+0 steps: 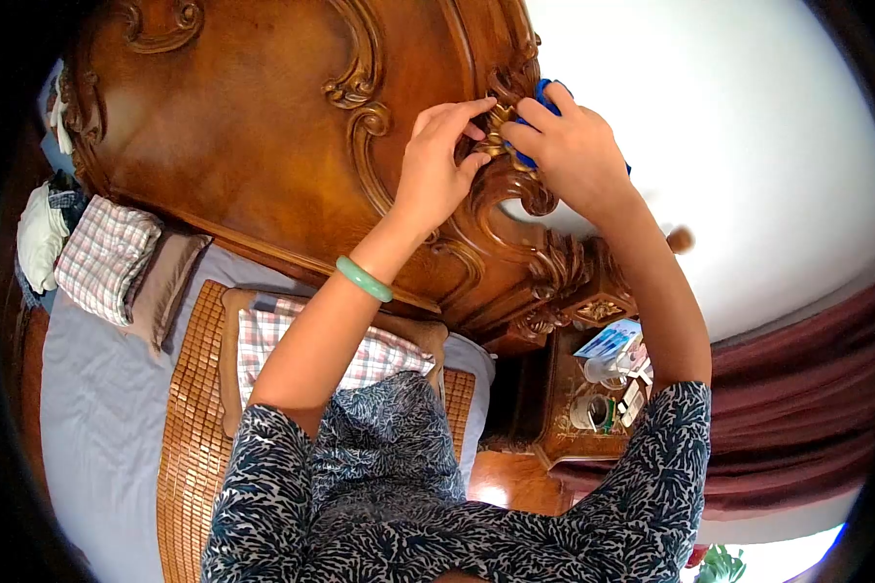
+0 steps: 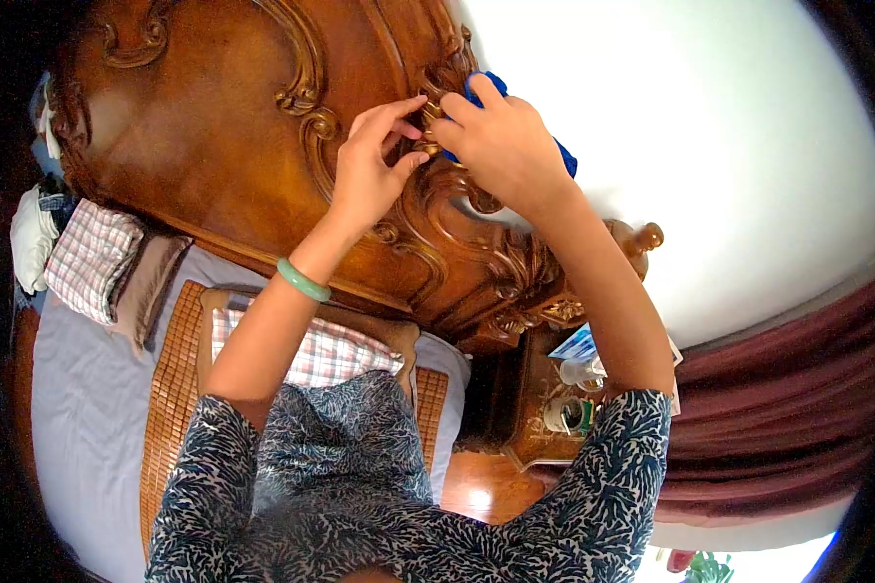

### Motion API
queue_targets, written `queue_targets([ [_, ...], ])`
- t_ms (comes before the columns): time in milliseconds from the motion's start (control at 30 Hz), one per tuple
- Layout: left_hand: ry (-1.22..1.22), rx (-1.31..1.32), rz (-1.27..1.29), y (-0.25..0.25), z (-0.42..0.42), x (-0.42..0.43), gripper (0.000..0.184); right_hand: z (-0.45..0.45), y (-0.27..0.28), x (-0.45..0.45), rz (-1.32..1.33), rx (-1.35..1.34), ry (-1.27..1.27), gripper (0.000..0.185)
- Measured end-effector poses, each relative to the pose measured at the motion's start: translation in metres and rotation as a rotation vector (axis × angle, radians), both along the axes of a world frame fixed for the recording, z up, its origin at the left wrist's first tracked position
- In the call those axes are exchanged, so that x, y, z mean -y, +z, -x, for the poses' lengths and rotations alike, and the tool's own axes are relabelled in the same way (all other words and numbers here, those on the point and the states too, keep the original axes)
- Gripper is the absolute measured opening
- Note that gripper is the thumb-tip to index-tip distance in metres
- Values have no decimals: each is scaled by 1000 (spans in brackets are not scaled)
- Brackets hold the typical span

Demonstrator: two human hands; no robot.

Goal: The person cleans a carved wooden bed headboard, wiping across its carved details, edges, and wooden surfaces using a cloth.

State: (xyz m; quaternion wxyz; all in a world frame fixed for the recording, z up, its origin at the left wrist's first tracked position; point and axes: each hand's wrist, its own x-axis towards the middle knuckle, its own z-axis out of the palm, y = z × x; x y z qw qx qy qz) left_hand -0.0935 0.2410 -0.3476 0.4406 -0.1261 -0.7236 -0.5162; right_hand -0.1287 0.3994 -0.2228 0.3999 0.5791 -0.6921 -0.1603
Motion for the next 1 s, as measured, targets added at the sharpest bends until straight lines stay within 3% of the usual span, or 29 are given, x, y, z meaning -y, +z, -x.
queue_targets([
  [233,-108,37,-67,0,-3,3,70,-5,-32,1,179,-32,-96,13],
  [400,-266,32,-471,-20,2,-4,74,-12,-65,0,118,-137,-136,18],
  [433,-264,28,-537,-24,1,-5,67,-11,-69,-2,184,-155,-131,20],
  [600,-133,98,-468,-50,-10,-2,57,-7,-82,9,367,-213,-124,22],
  [667,-180,118,-502,-46,-15,-7,55,-9,-85,17,341,-136,-139,20],
  [733,-214,147,-475,-42,-20,-6,49,-6,-87,20,258,-231,-158,19],
  [800,-179,174,-421,-36,-26,-2,45,-9,-84,8,283,-135,-136,23],
  [900,-126,203,-339,-39,-28,13,42,-8,-89,-11,499,-153,-112,45],
  [1000,-136,166,-311,-41,-28,18,42,-14,-101,-18,582,-112,-155,47],
])
